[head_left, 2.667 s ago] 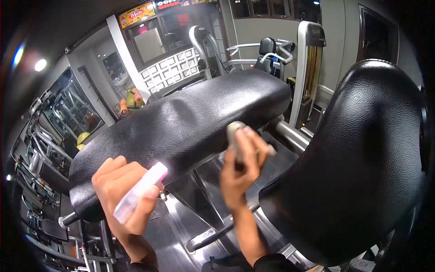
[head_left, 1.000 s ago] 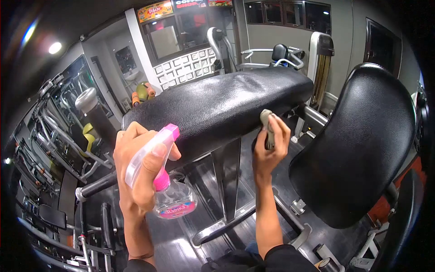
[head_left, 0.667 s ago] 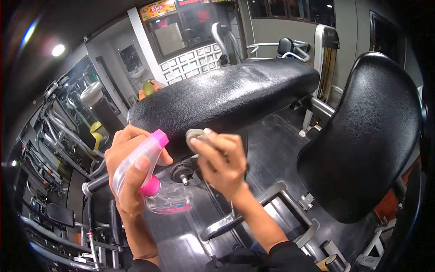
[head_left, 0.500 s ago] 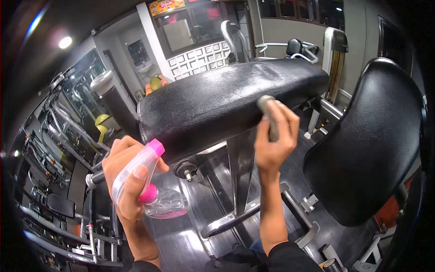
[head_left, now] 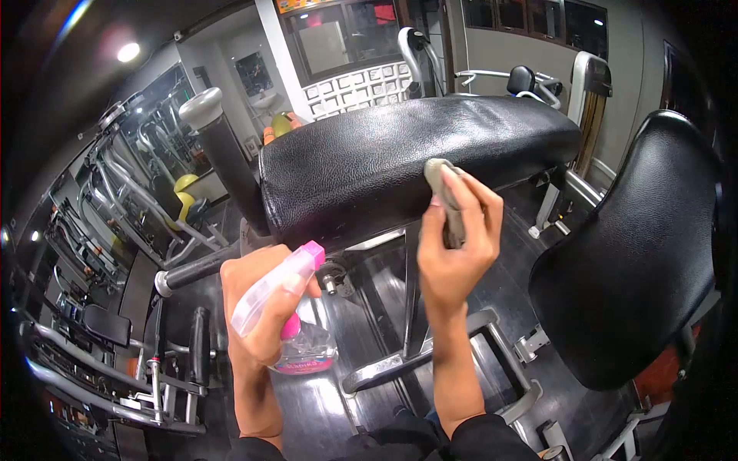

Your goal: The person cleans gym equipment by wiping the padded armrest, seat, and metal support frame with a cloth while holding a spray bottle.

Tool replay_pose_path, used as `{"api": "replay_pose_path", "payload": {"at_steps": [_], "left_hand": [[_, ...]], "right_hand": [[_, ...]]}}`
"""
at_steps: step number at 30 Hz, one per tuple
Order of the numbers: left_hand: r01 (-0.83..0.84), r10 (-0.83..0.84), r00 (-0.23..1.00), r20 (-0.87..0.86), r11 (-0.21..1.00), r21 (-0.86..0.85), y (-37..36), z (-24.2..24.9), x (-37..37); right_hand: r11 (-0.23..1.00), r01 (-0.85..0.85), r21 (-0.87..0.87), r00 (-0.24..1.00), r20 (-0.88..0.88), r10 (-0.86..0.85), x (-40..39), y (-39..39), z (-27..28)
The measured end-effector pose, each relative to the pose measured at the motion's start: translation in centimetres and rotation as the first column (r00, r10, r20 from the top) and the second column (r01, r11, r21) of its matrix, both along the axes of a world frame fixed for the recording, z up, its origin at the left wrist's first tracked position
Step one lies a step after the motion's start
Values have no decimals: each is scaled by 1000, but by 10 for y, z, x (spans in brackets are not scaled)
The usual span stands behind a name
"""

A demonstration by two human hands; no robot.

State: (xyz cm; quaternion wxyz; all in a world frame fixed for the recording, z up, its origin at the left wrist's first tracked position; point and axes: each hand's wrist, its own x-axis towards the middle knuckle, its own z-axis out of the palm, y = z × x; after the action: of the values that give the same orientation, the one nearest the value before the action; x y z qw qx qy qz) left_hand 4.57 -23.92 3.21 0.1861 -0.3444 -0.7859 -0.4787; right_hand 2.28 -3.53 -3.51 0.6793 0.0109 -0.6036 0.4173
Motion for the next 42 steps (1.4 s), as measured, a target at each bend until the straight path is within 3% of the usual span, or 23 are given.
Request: {"api": "replay_pose_path", "payload": {"at_steps": [2,4,6,8,11,14,15,16,20,21,24,25,28,30,32,36,40,42], "left_hand": [[-18,26,997,-67,993,114,2,-5,3],[-101,110,992,-61,985,139,-5,-7,5],[-201,207,978,-34,971,131,-11,-1,11],[-180,197,974,-108,971,155,-11,0,11],[-169,184,981,-56,964,203,-22,-6,12],[-217,230,970,-82,966,138,-30,-8,18],[-134,128,982,-140,990,-35,-44,-4,17],[-145,137,980,-141,989,-42,-48,-4,17],[-73,76,980,-184,997,25,-63,-20,12],[-41,57,968,-244,997,67,-66,-23,10],[17,0,982,-191,996,88,-67,-27,10],[-20,36,984,-175,995,93,-66,-28,13],[-52,64,986,-153,995,81,-73,-39,16],[-159,164,984,-65,984,79,-65,-41,21],[-367,371,929,-9,922,126,-53,-53,21],[-354,358,930,-81,933,60,-52,-61,14],[-369,375,926,-46,923,107,-50,-67,11],[-380,386,922,-25,915,133,-51,-68,10]], "right_hand": [[993,31,110,1000,0,-32,0,-22,4],[964,-84,254,995,-38,97,-2,-47,-1],[900,-106,423,992,-18,126,1,-67,-4],[868,-66,493,987,-97,130,-9,-65,-18],[915,81,396,985,-172,-13,-14,-38,-14],[992,-30,123,993,-110,43,-12,-28,-9],[991,-26,132,994,-98,39,-9,-36,-6],[990,-22,138,996,-85,34,-7,-47,0],[912,-71,403,993,-58,103,-4,-90,-1],[901,-71,429,993,-60,107,-3,-91,-4],[872,-50,487,994,-65,93,-4,-71,-15],[882,18,471,993,-111,39,-10,-61,-20],[959,-5,283,995,-91,32,-10,-33,-23],[988,-54,145,995,-76,66,-9,-40,-22],[988,-49,147,990,-124,67,-12,-62,-26],[917,-207,340,961,-102,255,-13,-85,-46],[920,-320,225,940,-44,338,-6,-83,-64],[910,-331,251,938,-17,346,-5,-88,-68]]}}
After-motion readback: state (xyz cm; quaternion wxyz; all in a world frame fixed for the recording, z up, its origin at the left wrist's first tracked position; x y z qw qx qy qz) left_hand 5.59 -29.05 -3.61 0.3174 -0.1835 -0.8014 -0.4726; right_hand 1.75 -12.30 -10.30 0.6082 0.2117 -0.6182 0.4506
